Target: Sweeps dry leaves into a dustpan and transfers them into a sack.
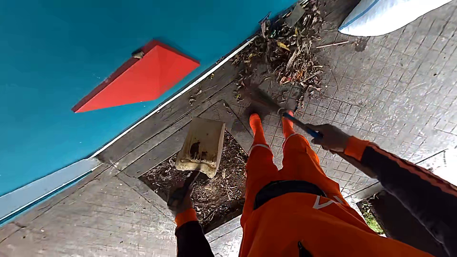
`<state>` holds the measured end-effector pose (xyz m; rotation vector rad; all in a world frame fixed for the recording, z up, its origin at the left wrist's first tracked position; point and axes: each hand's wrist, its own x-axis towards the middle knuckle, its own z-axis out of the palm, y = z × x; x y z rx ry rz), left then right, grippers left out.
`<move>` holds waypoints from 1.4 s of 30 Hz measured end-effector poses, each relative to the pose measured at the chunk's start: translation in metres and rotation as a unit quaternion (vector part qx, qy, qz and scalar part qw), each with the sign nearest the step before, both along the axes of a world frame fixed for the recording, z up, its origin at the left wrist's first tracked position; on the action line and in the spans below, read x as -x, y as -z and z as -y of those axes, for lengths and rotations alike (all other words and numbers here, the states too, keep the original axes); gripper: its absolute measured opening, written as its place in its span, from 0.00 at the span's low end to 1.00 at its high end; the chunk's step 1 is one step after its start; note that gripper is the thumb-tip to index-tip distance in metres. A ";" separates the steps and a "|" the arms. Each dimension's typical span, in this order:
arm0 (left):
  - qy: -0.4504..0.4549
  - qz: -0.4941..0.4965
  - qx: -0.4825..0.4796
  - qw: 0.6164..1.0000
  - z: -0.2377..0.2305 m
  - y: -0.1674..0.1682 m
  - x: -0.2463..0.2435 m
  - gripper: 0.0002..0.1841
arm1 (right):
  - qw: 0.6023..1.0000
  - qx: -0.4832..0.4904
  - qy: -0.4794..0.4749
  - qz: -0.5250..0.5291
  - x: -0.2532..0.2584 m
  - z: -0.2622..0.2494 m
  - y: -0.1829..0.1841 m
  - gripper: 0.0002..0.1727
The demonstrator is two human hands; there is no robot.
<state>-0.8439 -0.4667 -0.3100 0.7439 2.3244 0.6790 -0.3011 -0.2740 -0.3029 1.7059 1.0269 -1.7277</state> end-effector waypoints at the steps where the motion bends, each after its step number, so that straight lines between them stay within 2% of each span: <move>1: 0.000 -0.002 -0.006 1.000 0.007 0.001 0.001 0.26 | 0.999 0.008 -0.029 -0.021 0.016 0.002 0.017 0.37; 3: 0.003 -0.008 -0.007 1.000 0.016 0.000 0.002 0.26 | 0.998 -0.003 -0.052 -0.019 0.031 -0.003 0.077 0.33; 5: -0.014 -0.013 -0.003 1.000 0.031 -0.006 0.002 0.25 | 0.998 -0.053 0.012 0.011 0.021 -0.014 0.135 0.31; 6: -0.023 -0.022 0.002 0.999 0.040 -0.010 0.003 0.25 | 0.994 -0.077 0.071 0.023 0.013 -0.020 0.148 0.31; 7: -0.028 -0.031 0.006 0.999 0.049 -0.016 0.005 0.24 | 0.988 -0.083 0.129 0.030 0.010 -0.023 0.139 0.32; 9: -0.034 -0.050 -0.004 0.998 0.068 -0.019 0.011 0.23 | 0.976 -0.084 0.190 0.057 0.027 -0.018 0.080 0.37; 11: -0.054 -0.052 -0.008 0.997 0.083 -0.025 0.012 0.23 | 0.979 -0.065 0.184 0.056 0.047 -0.002 0.024 0.40; 13: -0.080 -0.047 -0.015 0.996 0.091 -0.023 0.011 0.23 | 0.988 -0.034 0.152 0.001 0.065 0.010 -0.003 0.41; 15: -0.110 -0.048 -0.016 0.993 0.096 -0.025 0.009 0.23 | 0.991 0.019 0.111 -0.069 0.098 0.017 0.005 0.38; 17: -0.130 -0.054 -0.013 0.990 0.102 -0.028 0.002 0.23 | 0.989 0.076 0.068 -0.112 0.134 0.019 0.045 0.37; 19: -0.143 -0.055 -0.010 0.988 0.109 -0.033 -0.001 0.23 | 0.989 0.090 0.058 -0.100 0.153 0.021 0.091 0.34; 21: -0.155 -0.056 -0.010 0.986 0.119 -0.039 -0.003 0.22 | 0.993 0.039 0.103 -0.050 0.153 0.024 0.112 0.26; 24: -0.161 -0.062 -0.017 0.985 0.138 -0.047 -0.004 0.21 | 0.990 -0.008 0.141 0.012 0.146 0.039 0.072 0.35; 26: -0.175 -0.054 -0.017 0.983 0.151 -0.046 -0.004 0.21 | 0.990 -0.014 0.142 -0.010 0.157 0.046 0.033 0.39; 28: -0.194 -0.038 -0.017 0.980 0.159 -0.039 -0.005 0.24 | 0.988 0.007 0.137 -0.074 0.186 0.036 0.021 0.39; 30: -0.201 -0.033 -0.020 0.979 0.167 -0.032 -0.003 0.24 | 0.983 0.028 0.120 -0.139 0.236 0.021 0.055 0.37; 32: -0.203 -0.039 -0.024 0.978 0.172 -0.030 -0.004 0.24 | 0.981 0.019 0.098 -0.165 0.294 0.009 0.124 0.36; 34: -0.203 -0.048 -0.028 0.978 0.171 -0.033 -0.013 0.23 | 0.985 0.010 0.074 -0.156 0.329 -0.014 0.187 0.33; 36: -0.211 -0.042 -0.038 0.976 0.167 -0.042 -0.016 0.21 | 0.983 0.004 0.124 -0.138 0.321 -0.043 0.210 0.25; 38: -0.212 -0.033 -0.047 0.976 0.169 -0.044 -0.014 0.22 | 0.969 -0.006 0.218 -0.115 0.265 -0.059 0.209 0.19; 42: -0.187 0.004 -0.040 0.981 0.143 -0.033 -0.010 0.25 | 0.947 -0.066 0.311 -0.033 0.124 -0.055 0.150 0.22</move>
